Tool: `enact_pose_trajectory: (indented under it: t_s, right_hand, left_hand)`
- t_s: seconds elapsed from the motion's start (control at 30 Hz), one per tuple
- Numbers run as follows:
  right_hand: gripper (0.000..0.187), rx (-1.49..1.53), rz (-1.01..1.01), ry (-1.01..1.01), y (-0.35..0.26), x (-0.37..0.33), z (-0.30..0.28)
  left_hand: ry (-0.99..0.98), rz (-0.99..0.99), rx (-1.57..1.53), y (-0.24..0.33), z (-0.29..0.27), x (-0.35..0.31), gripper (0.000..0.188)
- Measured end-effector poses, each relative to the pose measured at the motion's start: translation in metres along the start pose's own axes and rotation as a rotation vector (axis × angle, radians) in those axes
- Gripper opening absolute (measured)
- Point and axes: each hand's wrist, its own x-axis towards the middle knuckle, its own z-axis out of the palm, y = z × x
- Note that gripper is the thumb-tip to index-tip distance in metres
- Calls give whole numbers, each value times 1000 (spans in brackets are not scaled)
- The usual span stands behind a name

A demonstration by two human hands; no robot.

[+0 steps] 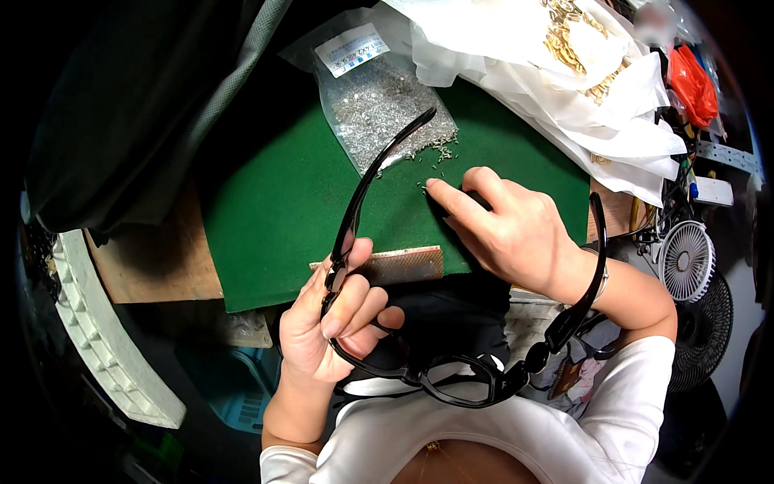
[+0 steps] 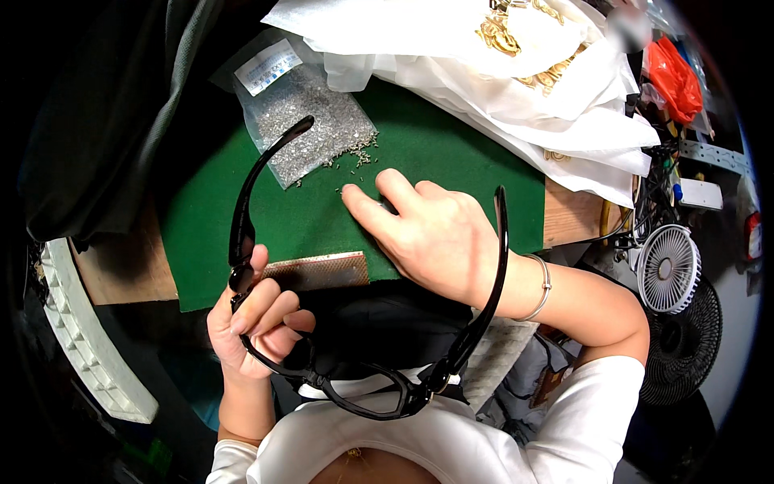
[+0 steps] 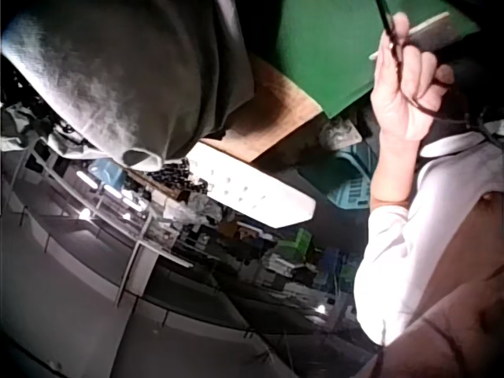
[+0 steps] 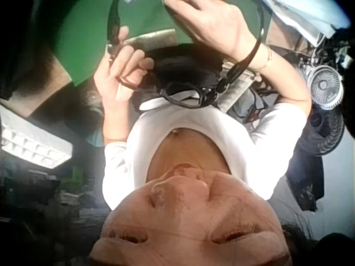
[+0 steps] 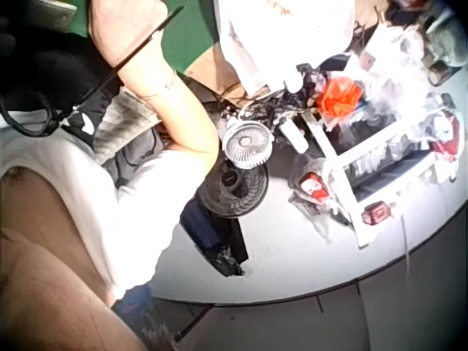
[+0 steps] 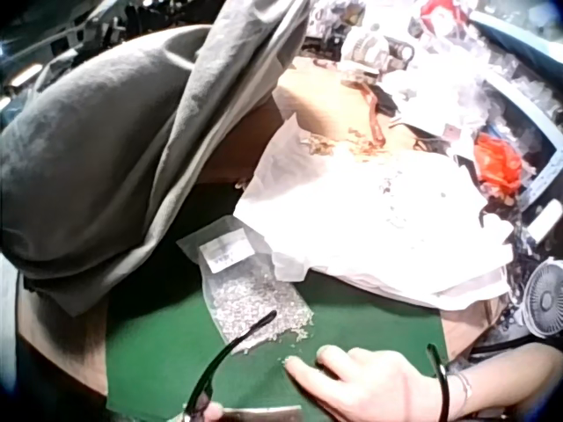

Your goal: The person repeatedly picks up black eyeglass frames from a gray bag, attaches small gold-colored metal pieces to the temples using a screwdriver, and places the finished frames into a white tray. The process is repeated for multiple frames.

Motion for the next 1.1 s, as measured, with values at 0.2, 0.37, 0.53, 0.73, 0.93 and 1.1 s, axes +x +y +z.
enact_pose_trajectory:
  t_s: [0.2, 0.37, 0.53, 0.73, 0.93, 1.1]
  right_hand:
    - [35, -102, -43, -64, -5, 2, -2]
    - [25, 615, 105, -208, -12, 10, -21]
    - [19, 1679, 519, -704, -37, 27, -44]
    - [21, 1627, 531, -753, -34, 27, -43]
    - [21, 1588, 531, -736, -35, 24, -42]
    - [24, 1639, 583, -856, -32, 27, -42]
  left_hand:
    - [-3, -29, 25, -1, -7, -1, 41]
    - [91, -44, -113, -3, -3, 0, 39]
    - [47, -77, -100, -7, -14, -2, 39]
    - [225, -48, -70, -11, -2, -3, 38]
    - [251, -70, -67, -14, 3, -2, 40]
    - [182, -71, -47, -13, -2, -3, 42]
